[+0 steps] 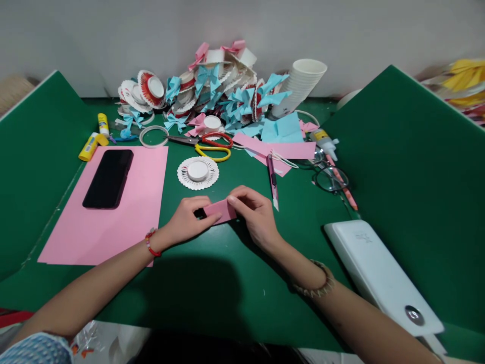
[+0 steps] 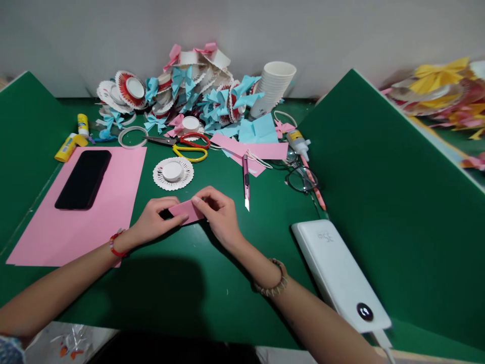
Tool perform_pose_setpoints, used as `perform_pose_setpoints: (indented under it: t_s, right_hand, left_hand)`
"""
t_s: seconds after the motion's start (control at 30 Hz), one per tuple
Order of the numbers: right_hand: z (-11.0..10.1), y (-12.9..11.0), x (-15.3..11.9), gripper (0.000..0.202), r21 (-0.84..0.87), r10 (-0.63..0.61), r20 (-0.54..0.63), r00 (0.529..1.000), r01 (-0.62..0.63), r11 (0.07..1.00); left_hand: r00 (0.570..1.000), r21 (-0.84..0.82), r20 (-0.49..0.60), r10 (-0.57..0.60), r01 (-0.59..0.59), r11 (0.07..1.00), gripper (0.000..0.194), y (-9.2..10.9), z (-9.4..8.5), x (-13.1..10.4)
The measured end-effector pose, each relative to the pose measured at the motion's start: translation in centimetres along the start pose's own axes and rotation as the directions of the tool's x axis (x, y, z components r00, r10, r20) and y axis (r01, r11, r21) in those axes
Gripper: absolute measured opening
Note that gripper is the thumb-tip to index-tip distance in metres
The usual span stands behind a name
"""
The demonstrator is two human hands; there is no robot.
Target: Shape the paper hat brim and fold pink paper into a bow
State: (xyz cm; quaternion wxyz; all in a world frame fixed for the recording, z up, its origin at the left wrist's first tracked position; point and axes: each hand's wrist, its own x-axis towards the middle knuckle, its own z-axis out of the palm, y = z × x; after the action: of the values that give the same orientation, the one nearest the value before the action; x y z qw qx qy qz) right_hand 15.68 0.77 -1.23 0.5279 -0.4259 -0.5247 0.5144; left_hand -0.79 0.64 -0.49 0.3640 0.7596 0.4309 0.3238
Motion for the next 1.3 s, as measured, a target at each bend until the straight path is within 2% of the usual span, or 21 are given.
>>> perform_pose_setpoints:
  t_s: [0.2, 0.37, 0.47, 0.53, 0.67, 0.83, 1.13, 1.23, 1.3]
  right_hand:
    - [-0.08, 0.14, 0.21, 0.015, -0.012, 0.05, -0.091, 0.995, -0.051, 0.999]
    - [-0.06, -0.18, 0.35, 0.015, -0.029, 0.12, -0.032, 0.992, -0.121, 0.992]
    - [-0.1, -0.37, 0.41, 0.015, -0.053, 0.133, 0.019, 0.991, -0.132, 0.99]
    - [-0.18, -0.3, 0.48, 0.015, -0.019, 0.134, -0.007, 0.991, -0.135, 0.991]
    - [-0.39, 0.16, 0.72, 0.014, 0.147, 0.19, -0.141, 0.972, -0.169, 0.975]
    - [-0.51, 0.42, 0.86, 0.016, 0.216, 0.241, -0.126, 0.962, -0.21, 0.953]
    - [-0.53, 0.37, 0.81, 0.016, 0.209, 0.231, -0.09, 0.969, -0.209, 0.955]
    - [-0.55, 0.37, 0.74, 0.013, 0.186, 0.192, -0.086, 0.978, -0.173, 0.967]
    - [-0.57, 0.29, 0.6, 0.011, 0.143, 0.138, -0.086, 0.987, -0.125, 0.982]
  left_hand:
    - [0.999, -0.074, 0.031, 0.014, -0.012, 0.997, 0.038, 0.0, -0.32, 0.0]
    - [0.997, -0.005, -0.072, 0.024, -0.025, 1.0, 0.032, -0.08, -0.12, -0.23]
    - [0.997, 0.012, -0.078, -0.016, 0.017, 1.0, 0.025, -0.03, -0.06, -0.34]
    - [0.993, -0.026, -0.099, -0.062, 0.059, 0.998, 0.024, 0.0, -0.08, -0.32]
    - [0.985, -0.195, -0.101, -0.14, 0.118, 0.974, 0.023, -0.06, -0.18, -0.19]
    - [0.98, -0.226, -0.124, -0.155, 0.124, 0.966, 0.025, -0.21, -0.16, -0.18]
    - [0.981, -0.234, -0.102, -0.165, 0.137, 0.962, 0.026, -0.12, -0.24, -0.12]
    - [0.968, -0.3, -0.151, -0.2, 0.148, 0.943, 0.018, -0.43, 0.05, -0.03]
    - [0.954, -0.367, -0.212, -0.21, 0.122, 0.922, 0.021, -0.64, 0.22, 0.01]
